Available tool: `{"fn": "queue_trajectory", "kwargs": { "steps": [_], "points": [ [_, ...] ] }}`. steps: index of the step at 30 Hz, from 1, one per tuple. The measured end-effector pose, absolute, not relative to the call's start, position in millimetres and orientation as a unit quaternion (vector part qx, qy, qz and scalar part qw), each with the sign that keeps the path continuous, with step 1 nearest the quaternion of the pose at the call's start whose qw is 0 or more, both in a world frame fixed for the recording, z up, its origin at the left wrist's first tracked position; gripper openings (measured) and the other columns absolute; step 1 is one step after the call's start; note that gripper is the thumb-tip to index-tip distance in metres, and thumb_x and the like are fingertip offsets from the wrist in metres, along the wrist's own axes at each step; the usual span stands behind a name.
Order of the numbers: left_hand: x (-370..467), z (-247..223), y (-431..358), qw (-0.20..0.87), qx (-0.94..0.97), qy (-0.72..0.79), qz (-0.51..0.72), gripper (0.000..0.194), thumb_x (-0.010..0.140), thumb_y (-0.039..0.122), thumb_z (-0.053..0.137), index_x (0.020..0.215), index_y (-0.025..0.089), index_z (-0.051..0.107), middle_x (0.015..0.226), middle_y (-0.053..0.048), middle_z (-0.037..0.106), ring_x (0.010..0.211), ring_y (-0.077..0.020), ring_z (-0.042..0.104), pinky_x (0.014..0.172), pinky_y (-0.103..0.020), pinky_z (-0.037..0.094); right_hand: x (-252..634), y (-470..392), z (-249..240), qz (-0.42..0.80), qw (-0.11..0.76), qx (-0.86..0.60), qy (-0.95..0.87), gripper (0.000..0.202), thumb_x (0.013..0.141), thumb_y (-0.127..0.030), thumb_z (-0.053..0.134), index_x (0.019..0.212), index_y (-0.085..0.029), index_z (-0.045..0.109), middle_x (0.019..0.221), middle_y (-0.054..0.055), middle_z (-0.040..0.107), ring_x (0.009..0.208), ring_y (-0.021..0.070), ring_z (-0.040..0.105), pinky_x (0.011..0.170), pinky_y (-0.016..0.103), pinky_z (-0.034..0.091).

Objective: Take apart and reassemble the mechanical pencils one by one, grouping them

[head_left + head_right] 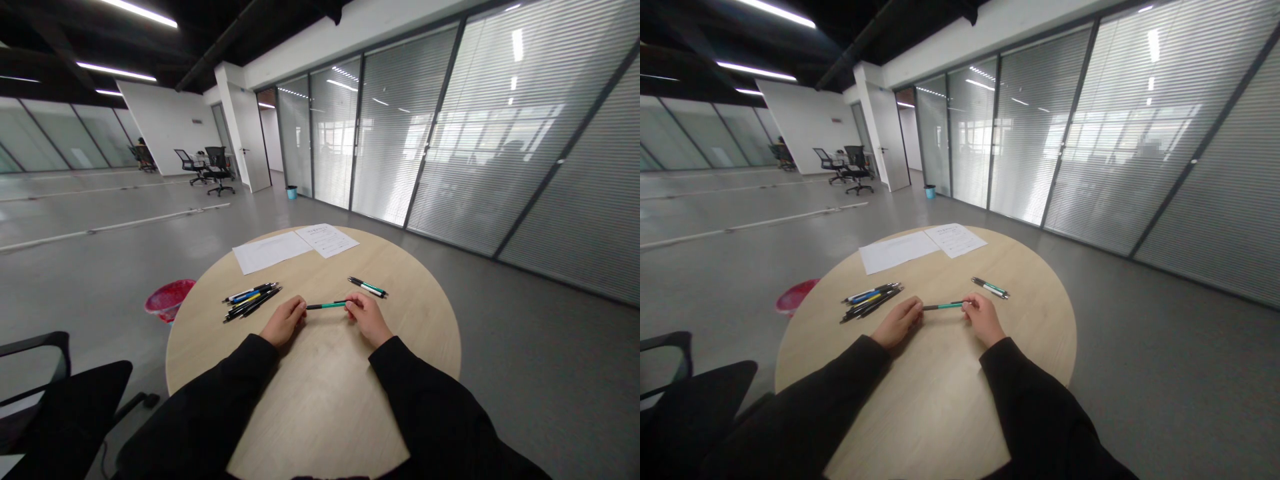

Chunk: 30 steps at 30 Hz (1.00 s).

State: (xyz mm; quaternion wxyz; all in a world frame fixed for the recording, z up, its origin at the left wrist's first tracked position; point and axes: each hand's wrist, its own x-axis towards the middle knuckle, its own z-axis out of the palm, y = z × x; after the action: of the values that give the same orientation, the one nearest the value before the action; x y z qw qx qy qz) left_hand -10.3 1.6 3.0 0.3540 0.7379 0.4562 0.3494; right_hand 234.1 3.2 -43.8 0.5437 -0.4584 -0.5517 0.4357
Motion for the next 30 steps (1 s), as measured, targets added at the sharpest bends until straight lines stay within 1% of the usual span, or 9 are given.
{"fn": "queue_trajectory", "kwargs": {
  "steps": [4, 7, 9, 11, 13, 18, 23, 26, 30],
  "points": [
    [-9.9, 0.5, 2.9, 0.361, 0.732, 0.472, 0.332, 0.051, 0.095, 0.056, 0.038, 0.063, 0.019, 0.052, 0.058, 0.001, 0.053, 0.055, -0.014, 0.047, 0.056, -0.027, 0.038, 233.8, 3.0, -43.1, 0.44, 0.547, -0.455, -0.548, 0.024, 0.08, -0.04, 0.063, 0.088, -0.017, 0.063, 0.073, 0.002, 0.065, 0.056, 0.0134, 0.057, 0.051, 0.024, 0.044],
    [-10.1, -1.2, 3.5, 0.389, 0.718, 0.457, 0.353, 0.041, 0.091, 0.056, 0.048, 0.075, 0.019, 0.054, 0.06, 0.002, 0.054, 0.054, -0.0134, 0.049, 0.055, -0.025, 0.038, 234.1, 2.9, -43.2, 0.439, 0.552, -0.456, -0.543, 0.025, 0.08, -0.041, 0.063, 0.088, -0.017, 0.063, 0.073, 0.002, 0.065, 0.056, 0.0133, 0.057, 0.051, 0.024, 0.044],
    [-10.8, -1.3, 3.8, 0.382, 0.719, 0.449, 0.369, 0.033, 0.087, 0.053, 0.057, 0.082, 0.02, 0.054, 0.063, 0.003, 0.056, 0.056, -0.0136, 0.052, 0.056, -0.025, 0.039, 234.4, 3.2, -44.0, 0.439, 0.554, -0.456, -0.541, 0.025, 0.081, -0.042, 0.063, 0.088, -0.018, 0.063, 0.073, 0.001, 0.065, 0.056, 0.0132, 0.057, 0.051, 0.024, 0.044],
    [-12.0, -0.2, 3.9, 0.361, 0.732, 0.446, 0.368, 0.03, 0.086, 0.05, 0.059, 0.083, 0.02, 0.055, 0.065, 0.002, 0.058, 0.058, -0.0143, 0.053, 0.057, -0.025, 0.04, 234.6, 3.7, -45.0, 0.442, 0.555, -0.453, -0.54, 0.025, 0.081, -0.041, 0.063, 0.088, -0.018, 0.063, 0.073, 0.001, 0.065, 0.057, 0.0129, 0.057, 0.052, 0.024, 0.045],
    [-13.2, 1.6, 3.8, 0.343, 0.745, 0.446, 0.359, 0.03, 0.089, 0.049, 0.055, 0.08, 0.02, 0.057, 0.066, 0.001, 0.06, 0.059, -0.0149, 0.054, 0.059, -0.026, 0.04, 234.3, 3.8, -45.4, 0.449, 0.553, -0.448, -0.54, 0.024, 0.08, -0.04, 0.064, 0.088, -0.018, 0.063, 0.073, 0.002, 0.066, 0.057, 0.0127, 0.058, 0.053, 0.024, 0.045],
    [-14.6, 6.1, 3.0, 0.296, 0.753, 0.472, 0.351, 0.043, 0.093, 0.051, 0.047, 0.064, 0.02, 0.057, 0.058, 0.001, 0.057, 0.056, -0.0151, 0.05, 0.059, -0.027, 0.039, 232.5, 1.3, -42.4, 0.472, 0.534, -0.445, -0.542, 0.026, 0.078, -0.04, 0.065, 0.09, -0.017, 0.065, 0.074, 0.003, 0.068, 0.059, 0.0136, 0.06, 0.055, 0.025, 0.047],
    [-13.4, 6.2, 2.8, 0.32, 0.733, 0.494, 0.341, 0.052, 0.094, 0.055, 0.043, 0.055, 0.02, 0.052, 0.05, 0.002, 0.053, 0.049, -0.0142, 0.048, 0.056, -0.027, 0.038, 232.7, 0.9, -42.2, 0.47, 0.516, -0.45, -0.557, 0.023, 0.076, -0.037, 0.066, 0.087, -0.016, 0.067, 0.073, 0.003, 0.068, 0.06, 0.015, 0.061, 0.056, 0.026, 0.048],
    [-11.8, 3.0, 3.2, 0.363, 0.715, 0.478, 0.358, 0.045, 0.092, 0.055, 0.046, 0.067, 0.019, 0.055, 0.057, 0.002, 0.056, 0.052, -0.014, 0.052, 0.056, -0.027, 0.041, 234.2, 2.5, -43.7, 0.448, 0.52, -0.462, -0.561, 0.021, 0.078, -0.037, 0.064, 0.086, -0.017, 0.067, 0.072, 0.003, 0.068, 0.059, 0.0152, 0.061, 0.055, 0.026, 0.047],
    [-11.4, -2.2, 5.1, 0.387, 0.708, 0.445, 0.389, 0.029, 0.083, 0.047, 0.063, 0.088, 0.02, 0.055, 0.068, 0.003, 0.059, 0.056, -0.0136, 0.056, 0.056, -0.025, 0.043, 235.9, 4.1, -44.2, 0.412, 0.539, -0.473, -0.562, 0.02, 0.081, -0.037, 0.061, 0.084, -0.018, 0.066, 0.072, 0.003, 0.067, 0.059, 0.0153, 0.06, 0.055, 0.026, 0.047]
  ]
}}
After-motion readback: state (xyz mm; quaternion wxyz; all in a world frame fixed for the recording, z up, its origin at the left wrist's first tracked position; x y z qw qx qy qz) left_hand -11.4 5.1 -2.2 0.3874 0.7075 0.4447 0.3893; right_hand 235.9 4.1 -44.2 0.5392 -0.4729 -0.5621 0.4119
